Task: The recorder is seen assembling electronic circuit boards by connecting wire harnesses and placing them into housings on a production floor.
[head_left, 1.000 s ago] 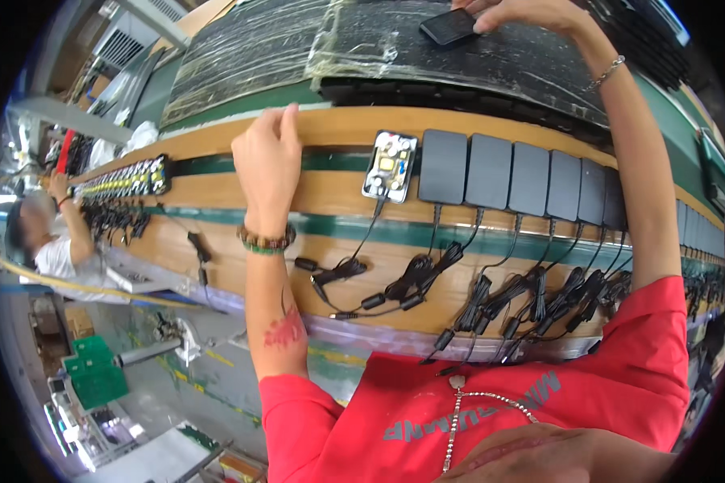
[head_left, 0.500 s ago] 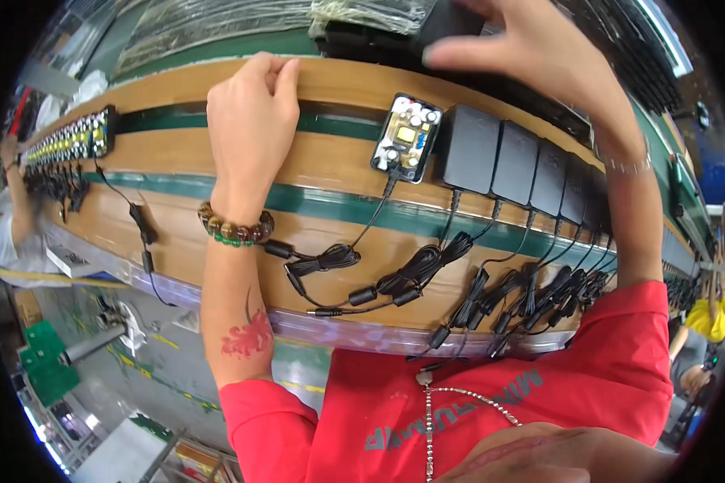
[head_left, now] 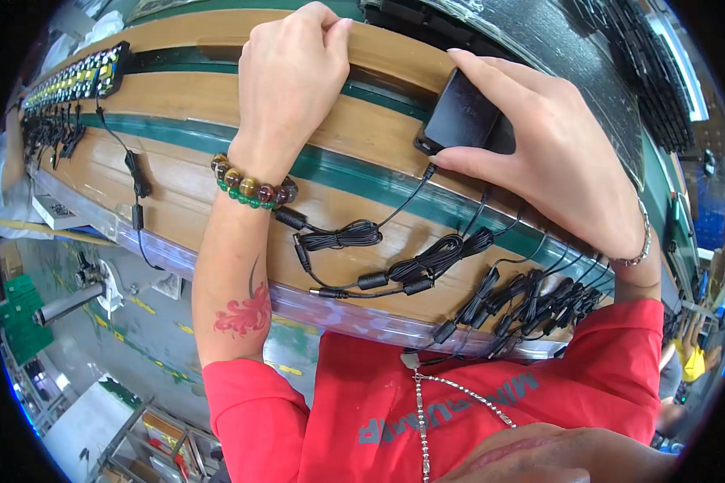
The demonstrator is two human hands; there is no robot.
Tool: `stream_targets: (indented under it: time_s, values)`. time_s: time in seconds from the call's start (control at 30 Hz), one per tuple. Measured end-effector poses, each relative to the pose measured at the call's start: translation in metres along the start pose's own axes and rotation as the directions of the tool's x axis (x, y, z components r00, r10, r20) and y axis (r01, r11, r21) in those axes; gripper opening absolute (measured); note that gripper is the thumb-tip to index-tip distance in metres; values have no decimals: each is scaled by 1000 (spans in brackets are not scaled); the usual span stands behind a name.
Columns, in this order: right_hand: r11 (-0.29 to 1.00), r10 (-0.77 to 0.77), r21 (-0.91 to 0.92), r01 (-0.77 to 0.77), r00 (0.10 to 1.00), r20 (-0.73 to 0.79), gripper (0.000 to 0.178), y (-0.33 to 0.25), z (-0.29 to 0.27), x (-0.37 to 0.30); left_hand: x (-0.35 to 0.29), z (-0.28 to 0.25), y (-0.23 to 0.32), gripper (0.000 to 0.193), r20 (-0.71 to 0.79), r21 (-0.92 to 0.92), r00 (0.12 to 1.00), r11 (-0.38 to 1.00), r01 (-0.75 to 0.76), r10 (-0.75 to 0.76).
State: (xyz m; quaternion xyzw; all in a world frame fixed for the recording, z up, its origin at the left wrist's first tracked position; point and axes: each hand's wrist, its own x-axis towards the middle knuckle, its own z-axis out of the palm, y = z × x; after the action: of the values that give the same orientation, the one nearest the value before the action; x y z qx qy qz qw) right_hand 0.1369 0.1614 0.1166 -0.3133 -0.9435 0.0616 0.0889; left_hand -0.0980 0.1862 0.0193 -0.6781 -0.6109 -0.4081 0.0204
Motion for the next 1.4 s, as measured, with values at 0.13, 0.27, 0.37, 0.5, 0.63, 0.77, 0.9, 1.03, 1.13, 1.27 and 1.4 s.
stream_targets:
  time_s: [0.13,0.27,0.37,0.5,0.63,0.77,0.9,1.03,1.13,1.27,1.4]
  values:
    - [998,19,-59,-21,999,-42,70,-4,0,-4,4,-11,20,21,1,-59,1000,998,23,-23]
    - [998,-2,-60,0,999,-37,71,-3,3,-1,5,-16,24,20,-5,-79,1000,996,28,-28]
    - [999,2,-40,-3,1000,-9,71,-1,0,0,4,-16,25,20,-11,-71,1000,997,25,-26]
    - [997,66,-47,-67,998,-8,70,-2,-2,0,4,-10,18,20,-12,-42,1000,999,25,-26]
    - [997,32,-78,-29,999,38,70,-3,0,0,-1,-5,13,21,-13,-9,999,999,32,-32]
    - [997,-49,-63,52,997,52,68,5,0,1,-1,-5,16,21,-17,5,999,999,42,-42]
    - [993,-44,-96,73,962,269,63,7,-8,20,2,-5,21,20,6,14,999,999,33,-33]
    - [957,-164,-198,213,958,235,47,-9,-8,39,-5,-11,5,20,32,33,999,999,11,-12]
    - [991,-95,-74,115,967,238,36,-2,-12,26,8,-9,10,24,17,41,996,996,-83,83]
    - [970,-234,96,222,961,148,22,7,-14,19,14,-46,32,25,-98,-490,934,833,256,-344]
    - [963,-265,83,256,957,121,26,21,9,15,-16,-151,119,36,-331,-901,942,316,-299,-54]
